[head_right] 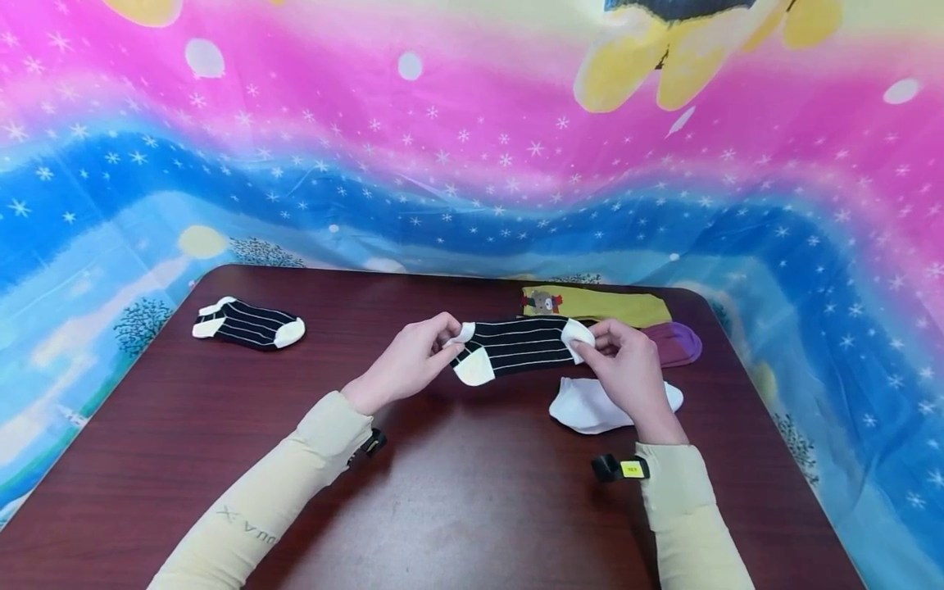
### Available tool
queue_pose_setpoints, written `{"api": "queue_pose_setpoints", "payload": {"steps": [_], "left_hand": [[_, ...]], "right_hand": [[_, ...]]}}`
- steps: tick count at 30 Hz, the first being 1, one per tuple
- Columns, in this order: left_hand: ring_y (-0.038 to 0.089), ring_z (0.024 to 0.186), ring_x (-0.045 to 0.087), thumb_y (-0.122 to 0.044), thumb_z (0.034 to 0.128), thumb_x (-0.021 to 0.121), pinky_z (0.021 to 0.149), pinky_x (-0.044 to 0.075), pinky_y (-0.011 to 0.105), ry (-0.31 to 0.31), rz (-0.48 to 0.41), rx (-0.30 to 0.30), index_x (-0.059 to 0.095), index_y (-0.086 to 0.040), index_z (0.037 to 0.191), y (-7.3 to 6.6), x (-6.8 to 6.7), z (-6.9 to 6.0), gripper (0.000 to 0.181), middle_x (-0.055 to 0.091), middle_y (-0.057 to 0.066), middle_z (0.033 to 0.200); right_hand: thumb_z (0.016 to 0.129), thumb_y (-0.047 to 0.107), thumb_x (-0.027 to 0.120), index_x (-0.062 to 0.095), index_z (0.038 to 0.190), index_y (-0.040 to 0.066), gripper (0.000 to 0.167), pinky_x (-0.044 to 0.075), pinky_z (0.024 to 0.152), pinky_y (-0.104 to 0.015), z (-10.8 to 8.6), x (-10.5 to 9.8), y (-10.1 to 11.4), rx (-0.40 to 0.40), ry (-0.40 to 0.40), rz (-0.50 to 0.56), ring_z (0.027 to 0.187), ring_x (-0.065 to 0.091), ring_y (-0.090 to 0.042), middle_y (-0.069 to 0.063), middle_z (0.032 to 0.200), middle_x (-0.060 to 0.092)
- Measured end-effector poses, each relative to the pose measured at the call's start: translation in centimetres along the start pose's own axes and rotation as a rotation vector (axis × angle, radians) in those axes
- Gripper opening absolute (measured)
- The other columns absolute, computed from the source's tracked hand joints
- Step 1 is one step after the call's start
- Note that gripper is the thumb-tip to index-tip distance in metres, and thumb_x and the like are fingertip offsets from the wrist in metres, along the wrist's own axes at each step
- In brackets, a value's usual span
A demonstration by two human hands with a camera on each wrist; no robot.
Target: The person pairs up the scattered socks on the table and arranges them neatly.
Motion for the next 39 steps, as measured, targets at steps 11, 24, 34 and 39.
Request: {"api": "queue_pose_setpoints", "payload": {"steps": [11, 24, 34, 39], "left_hand": [[0.013, 0.079, 0.056, -0.015, 0.1019, 0.065, 0.069, 0.048, 0.026, 0.034, 0.013, 0.063, 0.062, -0.013, 0.118, -2.5, 0.7, 1.4, 0.016, 0.065, -0.003, 0.100], [0.012, 0.080, 0.054, -0.015, 0.1036, 0.062, 0.072, 0.046, 0.024, 0.093, 0.031, 0.144, 0.062, -0.011, 0.121, -5.2, 2.2, 2.6, 0.018, 0.063, -0.003, 0.101], [0.008, 0.085, 0.056, -0.015, 0.1043, 0.060, 0.079, 0.046, 0.019, 0.168, 0.054, 0.189, 0.062, -0.012, 0.123, -6.8, 4.7, 2.1, 0.019, 0.064, -0.004, 0.106], [0.008, 0.088, 0.055, -0.016, 0.1043, 0.060, 0.081, 0.044, 0.017, 0.204, 0.093, 0.226, 0.063, -0.012, 0.124, -7.4, 6.1, 1.7, 0.020, 0.064, -0.004, 0.107]], "right_hand": [[0.093, 0.028, 0.078, 0.070, 0.103, 0.002, 0.029, 0.048, 0.061, -0.019, -0.6, -2.4, -1.4, 0.030, -0.027, -0.010, 0.071, 0.064, -0.011, -0.013, 0.087, 0.073], [0.093, 0.031, 0.077, 0.070, 0.107, 0.002, 0.033, 0.046, 0.067, -0.018, -1.5, -5.2, -3.0, 0.095, -0.066, -0.009, 0.073, 0.063, -0.003, -0.002, 0.086, 0.073], [0.094, 0.034, 0.075, 0.069, 0.104, 0.003, 0.034, 0.045, 0.057, -0.023, -2.5, -7.2, -5.5, 0.117, 0.032, -0.106, 0.074, 0.056, -0.009, -0.007, 0.087, 0.071], [0.095, 0.030, 0.075, 0.068, 0.103, 0.001, 0.031, 0.044, 0.055, -0.026, -3.3, -7.8, -6.6, 0.122, 0.083, -0.106, 0.072, 0.055, -0.012, -0.008, 0.084, 0.070]]}}
Point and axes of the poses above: each hand's wrist, its own z-axis towards the middle knuckle, its own x-axis out of the palm, y = z × x, the point moved 3 cm from there along z, towards the middle knuckle
